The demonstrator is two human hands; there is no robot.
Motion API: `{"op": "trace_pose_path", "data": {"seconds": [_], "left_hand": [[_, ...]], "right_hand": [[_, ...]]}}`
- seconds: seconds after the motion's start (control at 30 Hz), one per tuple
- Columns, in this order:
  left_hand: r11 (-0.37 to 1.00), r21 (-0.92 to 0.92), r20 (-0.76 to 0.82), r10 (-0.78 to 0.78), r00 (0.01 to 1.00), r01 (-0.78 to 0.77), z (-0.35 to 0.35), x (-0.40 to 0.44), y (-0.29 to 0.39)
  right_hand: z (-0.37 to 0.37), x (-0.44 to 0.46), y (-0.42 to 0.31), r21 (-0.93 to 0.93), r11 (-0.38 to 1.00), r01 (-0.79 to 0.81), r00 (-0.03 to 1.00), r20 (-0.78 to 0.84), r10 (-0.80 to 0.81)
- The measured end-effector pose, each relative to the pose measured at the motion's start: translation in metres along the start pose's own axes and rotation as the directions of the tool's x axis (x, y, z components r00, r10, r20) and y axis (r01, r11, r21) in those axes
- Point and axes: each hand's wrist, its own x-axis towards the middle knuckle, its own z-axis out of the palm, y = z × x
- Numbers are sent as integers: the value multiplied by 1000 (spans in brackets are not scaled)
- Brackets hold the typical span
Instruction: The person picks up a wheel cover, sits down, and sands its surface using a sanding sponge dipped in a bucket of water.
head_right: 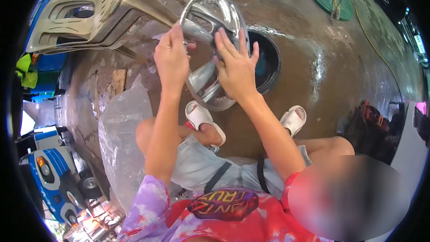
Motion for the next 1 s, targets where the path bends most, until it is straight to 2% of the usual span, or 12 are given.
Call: {"op": "trace_pose_path", "data": {"seconds": [0.07, 0.17, 0.33, 0.43, 0.53, 0.6, 0.63, 0.77, 0.8, 0.9, 0.97, 1.0], "left_hand": [[1000, -12, -9, 27, 1000, -27, 7, 0, 1], [957, 170, -40, 246, 968, -236, 8, 4, -5], [998, -39, 19, -38, 999, 39, 0, 2, 5], [982, 72, 5, 172, 985, -172, 9, 0, -1], [974, 138, -13, 186, 983, -182, 4, 2, -5], [972, 96, -11, 214, 977, -212, 6, 6, -9], [973, 81, -9, 217, 976, -215, 7, 3, -8], [985, 108, 20, 131, 991, -133, 2, -1, -5], [989, 93, 18, 114, 993, -115, -1, 0, -9], [987, 98, 4, 125, 992, -125, -2, 5, -12], [984, 83, 9, 159, 987, -160, 4, 2, -10], [990, 69, 46, 121, 992, -124, 2, -3, -3]], "right_hand": [[-1, -1, -3, 86, 992, -88, 993, -68, 95], [-3, 37, -37, 216, 972, 89, 981, -186, -49], [-15, 14, -16, 15, 990, 140, 987, -80, -138], [-15, 30, -12, 16, 988, 154, 979, -140, -151], [-11, 30, -24, 103, 979, 174, 979, -127, -160], [-8, 16, -21, 3, 981, 194, 976, -104, -192], [-13, 13, -23, -40, 979, 198, 976, -81, -201], [-3, 35, -30, 86, 985, 152, 970, -206, -131], [1, 24, -32, 79, 986, 150, 979, -152, -137], [-4, 20, -27, -74, 977, 202, 974, -89, -208], [-8, 43, -26, -15, 992, 125, 965, -230, -125], [-7, 39, -28, 5, 991, 133, 974, -186, -130]]}}
